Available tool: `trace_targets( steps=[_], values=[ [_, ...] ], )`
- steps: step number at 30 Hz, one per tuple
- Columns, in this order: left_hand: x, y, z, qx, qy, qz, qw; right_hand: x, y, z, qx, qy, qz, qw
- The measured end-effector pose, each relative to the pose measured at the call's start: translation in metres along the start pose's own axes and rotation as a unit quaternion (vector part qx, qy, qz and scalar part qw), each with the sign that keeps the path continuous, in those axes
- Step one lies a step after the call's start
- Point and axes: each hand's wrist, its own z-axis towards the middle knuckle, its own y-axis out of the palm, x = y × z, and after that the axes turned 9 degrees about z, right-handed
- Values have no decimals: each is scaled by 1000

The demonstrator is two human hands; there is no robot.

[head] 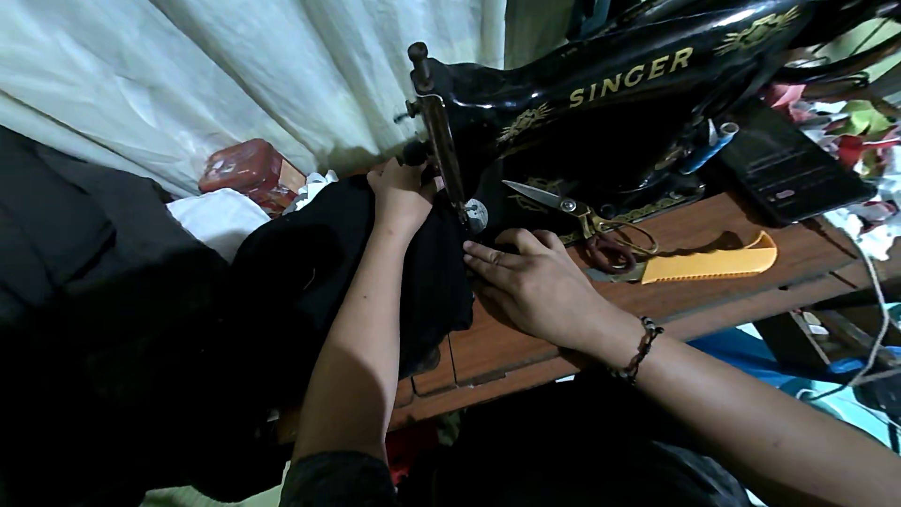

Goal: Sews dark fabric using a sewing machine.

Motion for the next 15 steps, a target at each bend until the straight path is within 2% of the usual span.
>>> trace_targets(
  steps=[9, 15],
  values=[
    [0, -1, 4, -23, -32, 2, 999, 1, 0, 0, -1, 3, 4, 1000],
    [-4, 2, 4, -7, -22, -33, 999, 1, 1, -1, 7, -2, 2, 1000]
  ],
)
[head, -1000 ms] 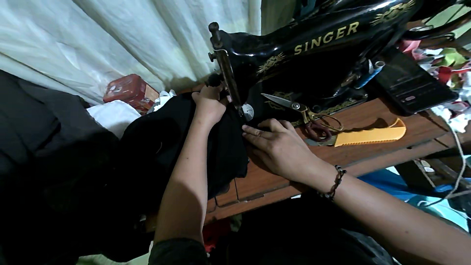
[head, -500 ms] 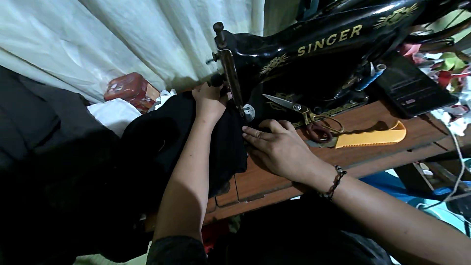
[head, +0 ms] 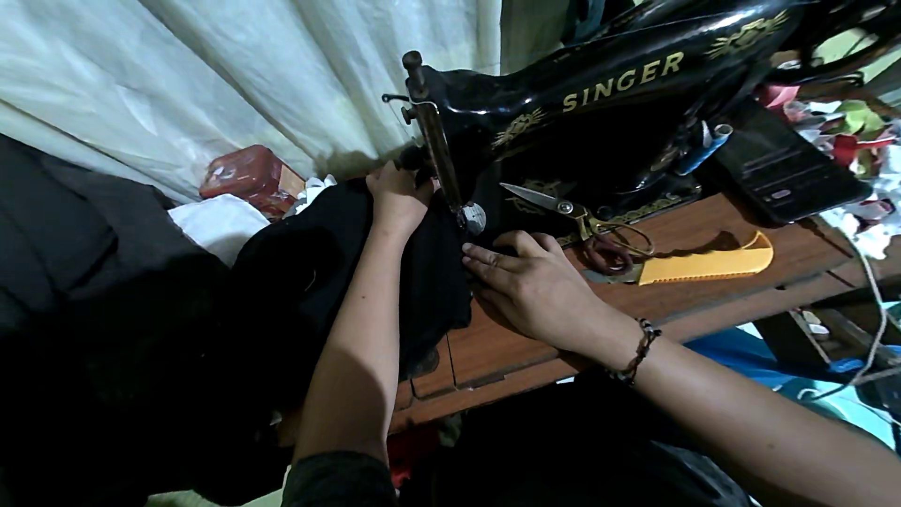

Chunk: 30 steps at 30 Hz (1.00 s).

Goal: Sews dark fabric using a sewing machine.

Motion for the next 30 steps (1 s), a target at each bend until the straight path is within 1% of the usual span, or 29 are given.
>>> trace_targets(
  steps=[5, 8, 12, 17, 23, 27, 30],
  values=[
    [0, -2, -1, 8, 12, -47, 999, 1, 1, -1, 0, -3, -3, 1000],
    [-1, -2, 0, 6, 14, -40, 999, 0, 0, 0, -2, -2, -4, 1000],
    [3, -6, -1, -18, 4, -33, 999, -4, -3, 2, -5, -2, -1, 1000],
    [-3, -3, 0, -33, 7, -43, 998, -18, 6, 1, 41, 20, 31, 998],
    [-2, -5, -2, -36, 13, -42, 998, -21, 15, -1, -25, 33, 6, 999],
    [0, -7, -3, -37, 9, -62, 997, -17, 13, -3, -24, 25, 3, 999],
    [2, -13, -2, -75, -8, -51, 996, -17, 14, -3, -28, 21, -6, 999]
  ],
)
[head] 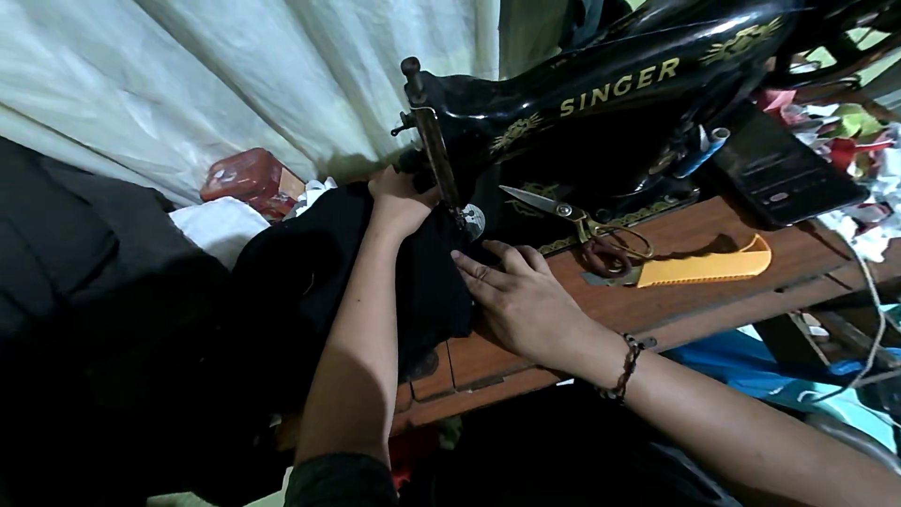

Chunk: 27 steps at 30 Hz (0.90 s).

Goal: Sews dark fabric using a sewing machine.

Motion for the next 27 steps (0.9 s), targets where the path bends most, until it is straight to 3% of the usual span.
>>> trace_targets(
  steps=[4, 8, 13, 19, 23, 27],
  values=[
    [-2, -3, 1, -28, -18, 12, 999, 5, 0, 2, -10, -48, 9, 999],
    [-16, 9, 3, 21, 9, 11, 1000, 8, 0, 4, -12, -73, 15, 997],
    [1, 5, 0, 54, -3, -30, 998, 8, 0, 7, -9, -64, 35, 997],
    [-21, 8, 5, 2, 23, 59, 998, 9, 2, 4, -16, -58, 36, 998],
    [0, 5, 0, 53, 11, 8, 999, 9, 2, 5, -5, -61, 40, 997],
    [0, 15, 1, 99, 29, 34, 994, 8, 3, 5, -3, -58, 36, 998]
  ],
)
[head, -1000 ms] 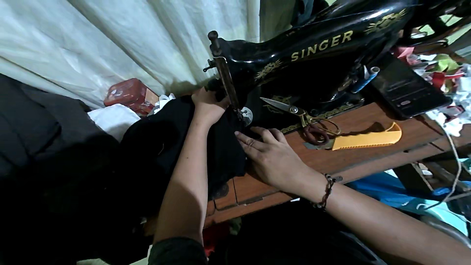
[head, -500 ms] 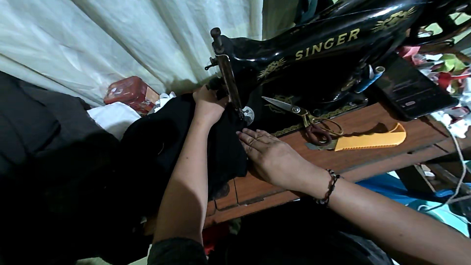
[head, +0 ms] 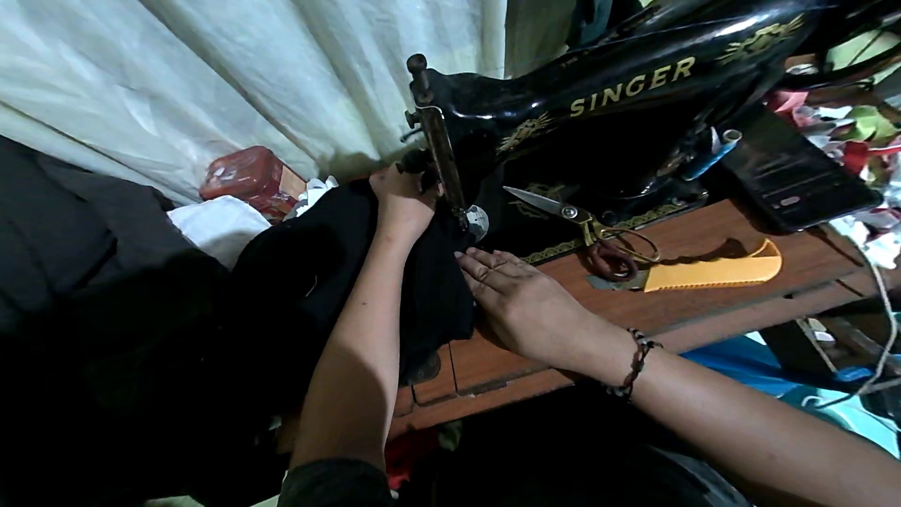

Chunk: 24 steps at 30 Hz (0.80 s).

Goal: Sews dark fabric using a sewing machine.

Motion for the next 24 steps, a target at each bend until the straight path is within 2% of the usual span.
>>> trace_targets(
  steps=[3, 10, 20, 24],
  values=[
    [-3, 6, 2, 23, 12, 23, 999, -1, -2, 1, -7, 4, -3, 1000],
    [-1, 5, 6, 16, 6, 49, 999, 1, -7, 6, -29, 9, 0, 1000],
    [2, -3, 8, -22, -28, 47, 998, 5, -14, 9, -62, 11, 13, 998],
    [-8, 7, 10, 7, -20, 50, 999, 5, -14, 10, -62, 14, 16, 998]
  ],
)
